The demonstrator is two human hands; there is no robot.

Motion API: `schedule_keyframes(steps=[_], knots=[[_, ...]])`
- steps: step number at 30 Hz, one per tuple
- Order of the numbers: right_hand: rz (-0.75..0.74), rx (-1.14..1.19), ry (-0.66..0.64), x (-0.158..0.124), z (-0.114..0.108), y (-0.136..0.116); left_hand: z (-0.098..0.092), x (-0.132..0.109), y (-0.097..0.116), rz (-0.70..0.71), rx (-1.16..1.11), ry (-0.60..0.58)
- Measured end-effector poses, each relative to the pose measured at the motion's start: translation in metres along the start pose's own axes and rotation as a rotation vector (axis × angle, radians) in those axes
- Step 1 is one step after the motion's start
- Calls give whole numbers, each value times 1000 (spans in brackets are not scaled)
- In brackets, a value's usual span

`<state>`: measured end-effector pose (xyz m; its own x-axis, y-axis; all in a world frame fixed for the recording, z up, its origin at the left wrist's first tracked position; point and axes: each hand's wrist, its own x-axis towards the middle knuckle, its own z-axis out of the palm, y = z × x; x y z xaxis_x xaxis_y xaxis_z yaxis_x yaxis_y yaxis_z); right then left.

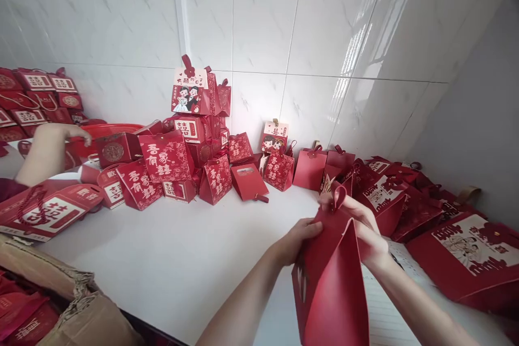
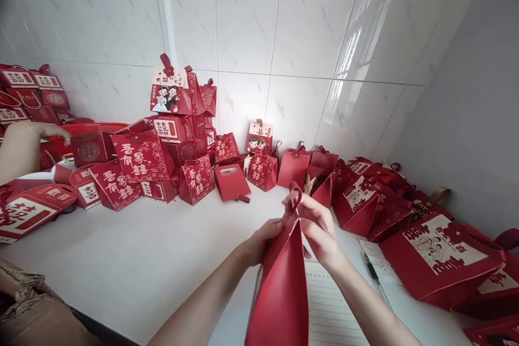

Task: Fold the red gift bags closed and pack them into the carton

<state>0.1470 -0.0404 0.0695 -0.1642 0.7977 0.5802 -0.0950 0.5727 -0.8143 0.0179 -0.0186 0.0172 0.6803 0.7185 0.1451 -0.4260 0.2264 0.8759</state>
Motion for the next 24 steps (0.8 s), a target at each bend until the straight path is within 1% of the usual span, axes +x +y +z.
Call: schedule_keyframes(steps=[2, 4, 5, 7, 8, 9, 10, 11, 13, 15, 18, 21, 24], knots=[[53, -92, 150, -3, -6, 0, -4, 0, 5, 101, 45, 117], [88, -116, 270, -7, -14, 2, -7, 1, 13, 269, 114, 290], [79, -93, 309, -9, -19, 4, -8, 2, 16, 359, 155, 398], [33, -45, 352, -15, -28, 12, -14, 3, 20, 514, 272, 653], [15, -47, 369, -19, -33, 18, -17, 5, 20, 554, 352, 774], [18, -82, 389, -24, -36, 26, -21, 6, 18, 562, 441, 863], [50, -142, 402, -29, -39, 33, -26, 8, 15, 543, 530, 911], [99, -204, 411, -35, -41, 41, -30, 10, 12, 508, 604, 923], [190, -299, 410, -44, -41, 55, -35, 13, 4, 434, 682, 879], [210, -357, 401, -49, -40, 65, -37, 15, -2, 406, 691, 819], [89, -417, 436, -50, -38, 68, -34, 15, -4, 375, 699, 724], [-75, -540, 442, -49, -38, 62, -30, 14, -3, 343, 684, 624], [-220, -682, 402, -45, -36, 55, -29, 15, -4, 333, 694, 597]])
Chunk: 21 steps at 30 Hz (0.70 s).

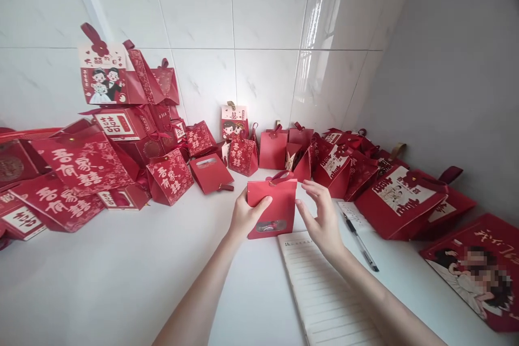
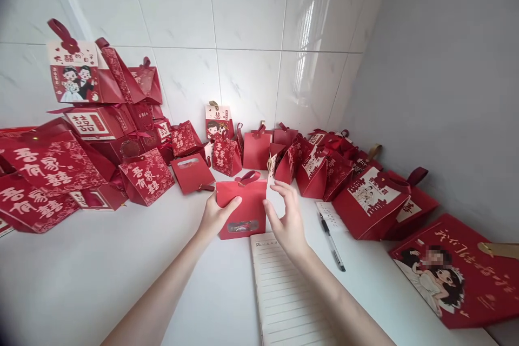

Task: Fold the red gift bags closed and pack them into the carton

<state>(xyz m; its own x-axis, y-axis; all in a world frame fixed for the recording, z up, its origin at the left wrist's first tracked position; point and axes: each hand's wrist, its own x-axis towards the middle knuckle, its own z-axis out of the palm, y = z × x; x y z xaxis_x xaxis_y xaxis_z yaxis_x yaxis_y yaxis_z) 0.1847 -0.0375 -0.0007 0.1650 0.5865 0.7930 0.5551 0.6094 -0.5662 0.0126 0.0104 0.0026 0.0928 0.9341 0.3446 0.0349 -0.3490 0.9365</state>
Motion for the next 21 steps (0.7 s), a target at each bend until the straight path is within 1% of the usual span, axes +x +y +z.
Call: schedule_keyframes(steps=[2, 6, 9, 11, 13, 17, 19, 21], knots=[[-66, -25, -8, 7, 2, -4, 1, 0, -1, 11, 14, 8], [-121, -14, -55, 30, 10, -14, 2, -1, -2, 36, 16, 22], [-159, -29, -157, 45, 15, -21, 2, -2, -3, 52, 34, 40], [-157, -46, -216, 51, 17, -22, 2, -2, -3, 60, 38, 38], [-105, -13, -223, 54, 19, -21, 3, -2, -4, 54, 31, 27], [59, 170, -135, 50, 26, -18, 4, -3, -2, 28, 0, 1], [116, 213, -99, 44, 30, -18, 3, -4, 2, 54, -60, 36], [152, 234, -85, 39, 34, -20, 0, -6, 11, 140, -122, 106]])
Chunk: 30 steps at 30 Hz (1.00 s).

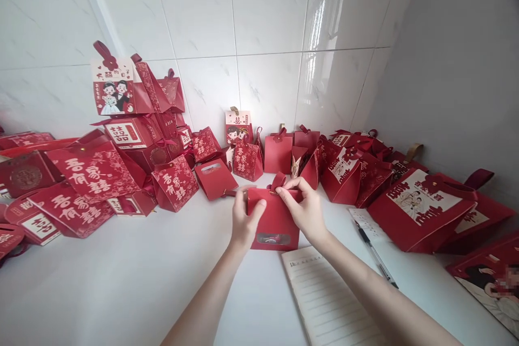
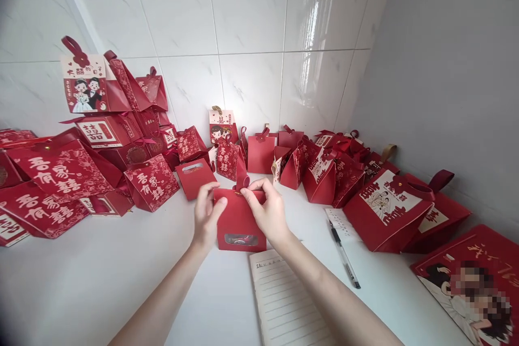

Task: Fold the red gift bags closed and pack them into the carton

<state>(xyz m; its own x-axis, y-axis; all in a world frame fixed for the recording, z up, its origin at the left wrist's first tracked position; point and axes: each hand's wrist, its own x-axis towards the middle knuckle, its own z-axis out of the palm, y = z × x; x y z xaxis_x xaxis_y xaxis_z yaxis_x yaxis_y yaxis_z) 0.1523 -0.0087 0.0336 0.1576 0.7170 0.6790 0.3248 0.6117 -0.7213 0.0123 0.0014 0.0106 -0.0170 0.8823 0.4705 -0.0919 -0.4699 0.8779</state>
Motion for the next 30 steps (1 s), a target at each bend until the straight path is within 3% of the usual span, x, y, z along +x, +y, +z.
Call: schedule_keyframes(steps=[4, 7, 12, 20, 24, 30], knots=[[-23, 64, -59, -6, 11, -2, -7, 2, 22, 290, 70, 44], [-60, 93, -144, -8, 17, -5, -13, 5, 32, 393, 247, 24], [-50, 116, -237, -9, 19, -7, -25, 10, 43, 287, 362, 26], [-91, 68, -253, -8, 17, -5, -22, 12, 51, 44, 151, -70], [-110, 32, -247, -8, 17, -5, -22, 11, 47, 80, 68, -83], [-135, 2, -249, -8, 17, -5, -27, 10, 46, 183, 183, -143]])
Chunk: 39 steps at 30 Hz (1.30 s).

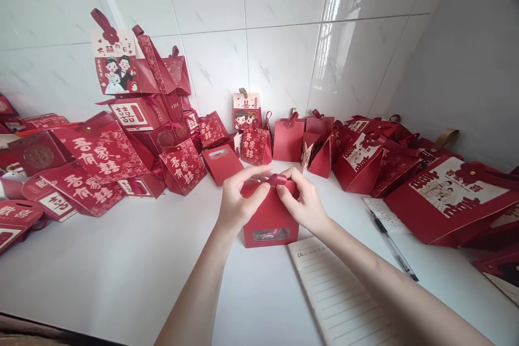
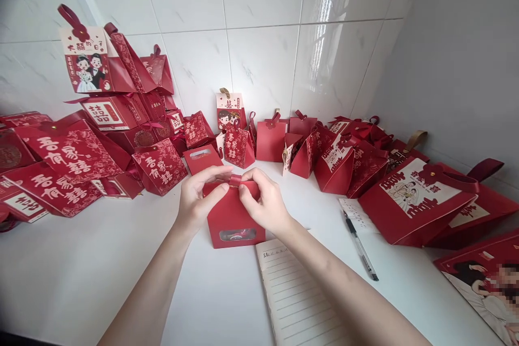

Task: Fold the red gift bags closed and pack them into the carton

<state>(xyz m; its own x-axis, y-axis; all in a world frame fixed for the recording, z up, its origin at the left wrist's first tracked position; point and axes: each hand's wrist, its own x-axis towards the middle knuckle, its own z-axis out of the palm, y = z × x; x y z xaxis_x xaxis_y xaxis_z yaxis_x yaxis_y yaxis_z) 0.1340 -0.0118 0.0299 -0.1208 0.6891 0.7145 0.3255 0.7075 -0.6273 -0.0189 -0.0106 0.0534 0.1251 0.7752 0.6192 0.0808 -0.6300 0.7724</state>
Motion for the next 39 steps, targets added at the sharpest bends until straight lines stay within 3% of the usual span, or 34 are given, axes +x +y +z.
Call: schedule_keyframes(steps=[3, 9, 18, 22, 28, 32, 39], knots=[[-6, -1, 6, 0, 0, 0, 4, 0, 1, 11, 42, 9], [-27, -14, 13, 0, 1, 1, 14, -2, -3, 20, 159, 182], [-63, -6, 13, 0, 0, 2, 13, -3, -6, 104, 184, 162], [-106, -21, 34, -3, 1, 3, 13, -3, -7, 112, 170, 206], [-108, -15, 100, -9, 9, 8, 14, -3, -14, 304, 227, 267], [-137, -20, 153, -11, 13, 10, 13, -3, -15, 415, 313, 202], [-182, -87, 217, -11, 16, 11, 8, -5, -14, 400, 275, 74]])
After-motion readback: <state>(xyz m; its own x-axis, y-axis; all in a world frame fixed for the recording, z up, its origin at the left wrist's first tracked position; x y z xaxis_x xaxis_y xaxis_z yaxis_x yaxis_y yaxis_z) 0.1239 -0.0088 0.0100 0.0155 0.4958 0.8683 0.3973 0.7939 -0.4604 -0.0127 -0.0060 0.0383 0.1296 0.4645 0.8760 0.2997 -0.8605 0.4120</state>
